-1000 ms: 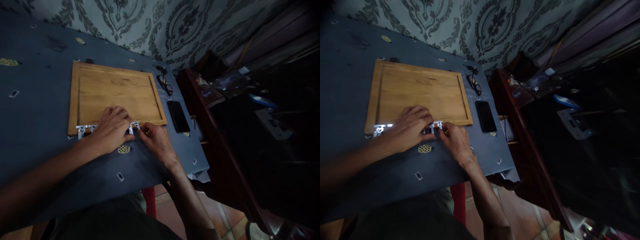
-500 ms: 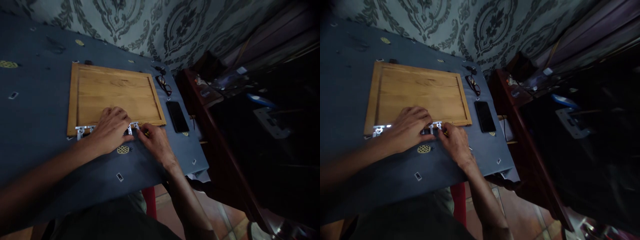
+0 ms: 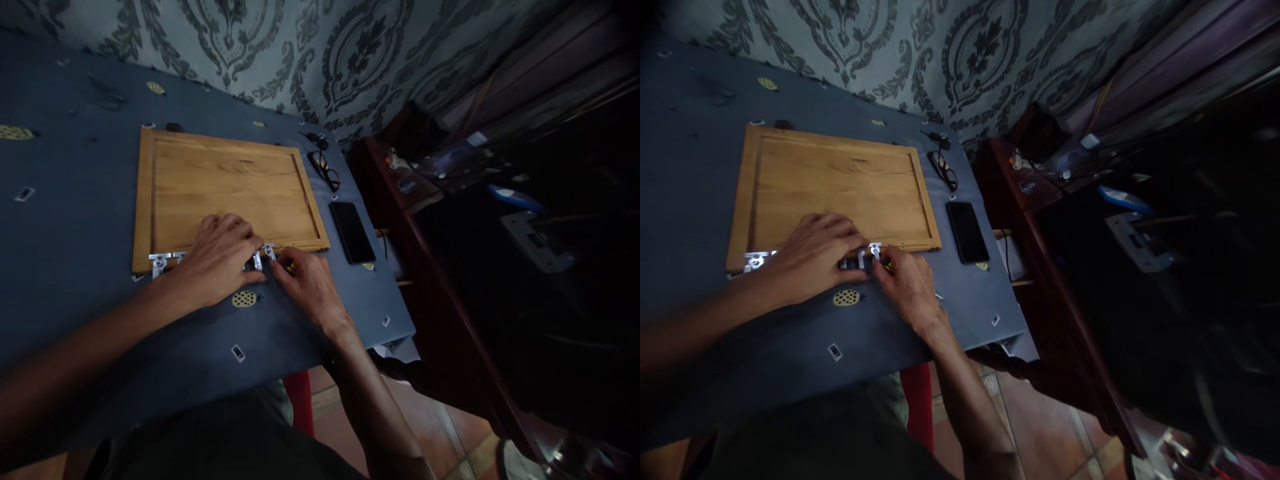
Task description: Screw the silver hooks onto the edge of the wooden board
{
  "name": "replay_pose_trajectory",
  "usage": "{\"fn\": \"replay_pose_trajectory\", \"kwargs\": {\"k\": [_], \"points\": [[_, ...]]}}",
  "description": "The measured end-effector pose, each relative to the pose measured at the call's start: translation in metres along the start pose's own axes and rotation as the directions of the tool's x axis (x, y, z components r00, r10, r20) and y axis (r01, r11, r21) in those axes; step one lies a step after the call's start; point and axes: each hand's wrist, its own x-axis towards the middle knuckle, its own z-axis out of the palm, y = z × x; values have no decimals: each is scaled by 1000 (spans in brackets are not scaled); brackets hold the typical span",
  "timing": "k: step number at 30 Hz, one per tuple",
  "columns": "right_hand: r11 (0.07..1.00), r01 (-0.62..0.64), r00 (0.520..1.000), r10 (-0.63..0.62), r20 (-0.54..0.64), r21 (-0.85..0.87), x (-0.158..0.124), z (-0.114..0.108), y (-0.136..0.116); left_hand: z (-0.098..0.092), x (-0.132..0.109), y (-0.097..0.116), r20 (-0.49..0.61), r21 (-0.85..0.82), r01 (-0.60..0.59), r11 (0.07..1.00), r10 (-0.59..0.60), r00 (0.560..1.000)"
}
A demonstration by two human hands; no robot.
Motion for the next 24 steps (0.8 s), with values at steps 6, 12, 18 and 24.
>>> {"fn": "replay_pose_trajectory", "kwargs": {"k": [6,12,18,24], "points": [[999,13,998,-11,-60,37,-6,-4,4,-17,-3,-7,43,34,17,999,-19,999],[987,130,981,-114,-157,95,-21,-10,13,-19,-14,-19,31,-11,17,1000,-17,999],[982,186,978,-181,-105,42,-27,8,11,-6,-19,-19,15,-15,8,1000,-8,1000],[989,123,984,-132,-119,-84,-27,22,-4,4,-21,-21,-63,-16,-35,999,34,997]]}}
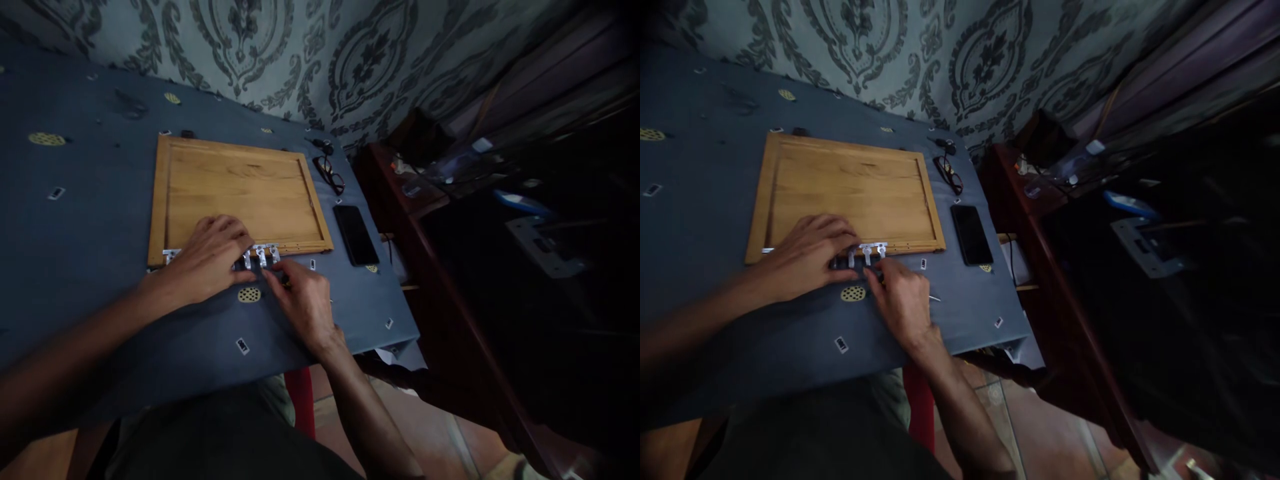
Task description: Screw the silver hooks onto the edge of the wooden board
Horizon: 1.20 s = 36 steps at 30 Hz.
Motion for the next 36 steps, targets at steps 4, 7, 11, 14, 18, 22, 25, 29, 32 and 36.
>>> {"fn": "replay_pose_trajectory", "kwargs": {"k": [4,7,11,14,18,22,25,29,32,36], "points": [[998,-32,999,33,22,-49,2,1,-7,3,0,-1,-21,-6,-14,1000,14,1000],[997,-55,997,58,56,-61,4,1,-9,3,0,0,-22,-15,-8,1000,7,1000],[997,-49,997,53,57,-64,4,1,-10,0,0,2,10,-12,4,1000,-4,1000],[998,-37,998,39,45,-57,4,2,-10,-1,0,2,19,-23,9,1000,-8,1000],[998,-43,998,45,38,-55,4,3,-10,0,0,1,7,-53,10,999,-9,1000],[999,-29,999,29,20,-46,5,4,-9,4,0,0,-10,-50,3,999,-3,1000],[999,-25,1000,25,19,-42,5,5,-9,3,-1,0,-6,-38,6,999,-6,1000],[999,-36,999,36,9,-18,3,3,-8,-10,1,-5,0,-10,22,1000,-22,1000],[998,-23,999,25,-46,55,-2,0,-5,-30,1,-13,-35,-41,44,998,-45,998],[977,76,983,-40,-181,201,-11,-9,0,-56,-7,-24,-136,-88,75,993,-87,987]]}}
